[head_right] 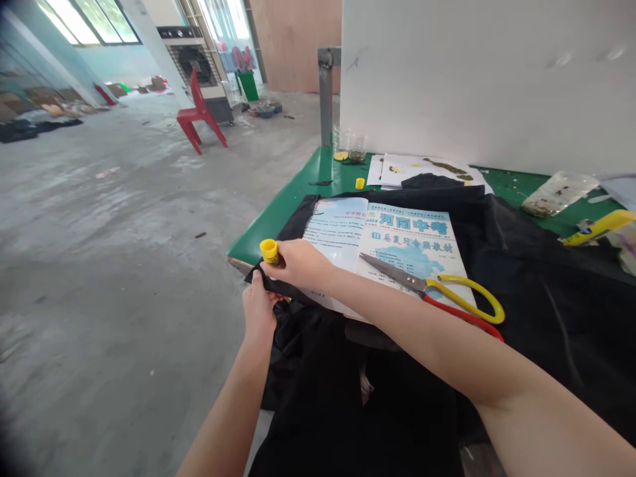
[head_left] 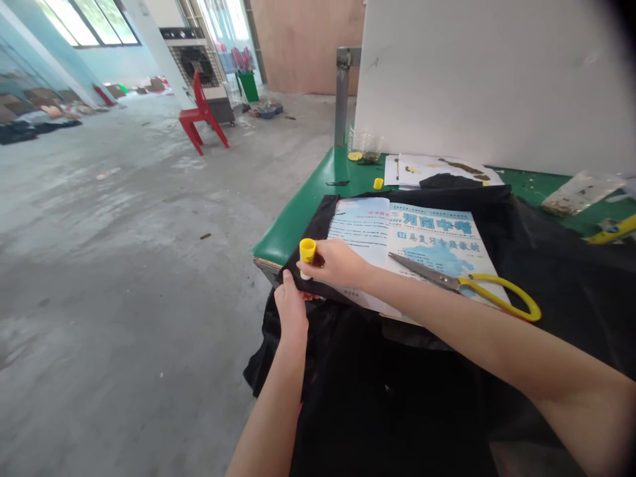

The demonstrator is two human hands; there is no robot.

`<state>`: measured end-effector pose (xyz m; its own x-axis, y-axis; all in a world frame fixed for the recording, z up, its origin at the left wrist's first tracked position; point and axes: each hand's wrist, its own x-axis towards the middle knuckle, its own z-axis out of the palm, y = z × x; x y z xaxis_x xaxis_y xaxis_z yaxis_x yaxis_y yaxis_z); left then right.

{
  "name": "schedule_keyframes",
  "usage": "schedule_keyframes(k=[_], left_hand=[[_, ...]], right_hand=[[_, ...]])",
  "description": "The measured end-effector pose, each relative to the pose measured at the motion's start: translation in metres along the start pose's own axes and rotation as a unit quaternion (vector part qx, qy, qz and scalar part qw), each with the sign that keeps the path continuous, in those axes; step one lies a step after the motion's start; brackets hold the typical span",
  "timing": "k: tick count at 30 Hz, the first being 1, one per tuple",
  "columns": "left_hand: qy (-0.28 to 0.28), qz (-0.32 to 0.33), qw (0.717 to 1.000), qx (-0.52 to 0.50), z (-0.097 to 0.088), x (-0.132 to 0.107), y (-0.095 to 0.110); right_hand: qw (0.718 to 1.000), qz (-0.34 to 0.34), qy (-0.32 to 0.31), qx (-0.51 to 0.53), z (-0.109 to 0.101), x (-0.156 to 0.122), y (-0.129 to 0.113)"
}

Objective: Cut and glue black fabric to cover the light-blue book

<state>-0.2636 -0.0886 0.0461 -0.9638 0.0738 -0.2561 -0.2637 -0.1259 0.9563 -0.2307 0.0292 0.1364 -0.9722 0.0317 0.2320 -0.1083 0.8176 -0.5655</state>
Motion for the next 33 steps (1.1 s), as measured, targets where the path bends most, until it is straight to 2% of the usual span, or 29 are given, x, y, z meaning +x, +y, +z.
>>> schedule_keyframes(k=[4, 6, 8, 10, 13, 16, 18, 21, 26, 31, 33], left_hand=[[0.017, 0.029, 0.999, 0.029, 0.000, 0.003, -0.004], [0.018, 0.027, 0.999, 0.035, 0.001, 0.004, -0.005], [0.015, 0.024, 0.999, 0.036, 0.001, 0.004, -0.005], [-0.002, 0.017, 0.999, 0.036, -0.001, 0.002, -0.005], [-0.051, 0.015, 0.997, 0.060, -0.008, -0.004, -0.002], [-0.090, 0.067, 0.979, 0.171, -0.016, -0.008, 0.007], [-0.094, 0.120, 0.951, 0.270, -0.017, -0.006, 0.016], [-0.079, 0.187, 0.905, 0.375, -0.008, 0.003, 0.029], [-0.056, 0.231, 0.832, 0.501, 0.014, 0.017, 0.045], [-0.040, 0.290, 0.683, 0.669, 0.028, 0.014, 0.058], [-0.041, 0.301, 0.654, 0.692, 0.036, 0.015, 0.064]], right_hand=[[0.999, -0.040, -0.028, -0.019, 0.004, -0.007, 0.002], [0.996, -0.075, -0.039, -0.028, 0.002, -0.011, 0.002], [0.996, -0.078, -0.038, -0.027, -0.004, -0.014, 0.003], [1.000, -0.025, -0.011, -0.008, -0.012, -0.016, 0.006], [0.990, 0.103, 0.080, 0.055, -0.027, -0.019, 0.014], [0.967, 0.162, 0.147, 0.128, -0.044, -0.023, 0.021], [0.960, 0.169, 0.158, 0.155, -0.054, -0.028, 0.025], [0.957, 0.178, 0.168, 0.157, -0.065, -0.034, 0.030], [0.961, 0.199, 0.166, 0.097, -0.078, -0.043, 0.037], [0.963, 0.199, 0.178, 0.040, -0.088, -0.051, 0.048], [0.962, 0.195, 0.187, 0.036, -0.091, -0.052, 0.052]])
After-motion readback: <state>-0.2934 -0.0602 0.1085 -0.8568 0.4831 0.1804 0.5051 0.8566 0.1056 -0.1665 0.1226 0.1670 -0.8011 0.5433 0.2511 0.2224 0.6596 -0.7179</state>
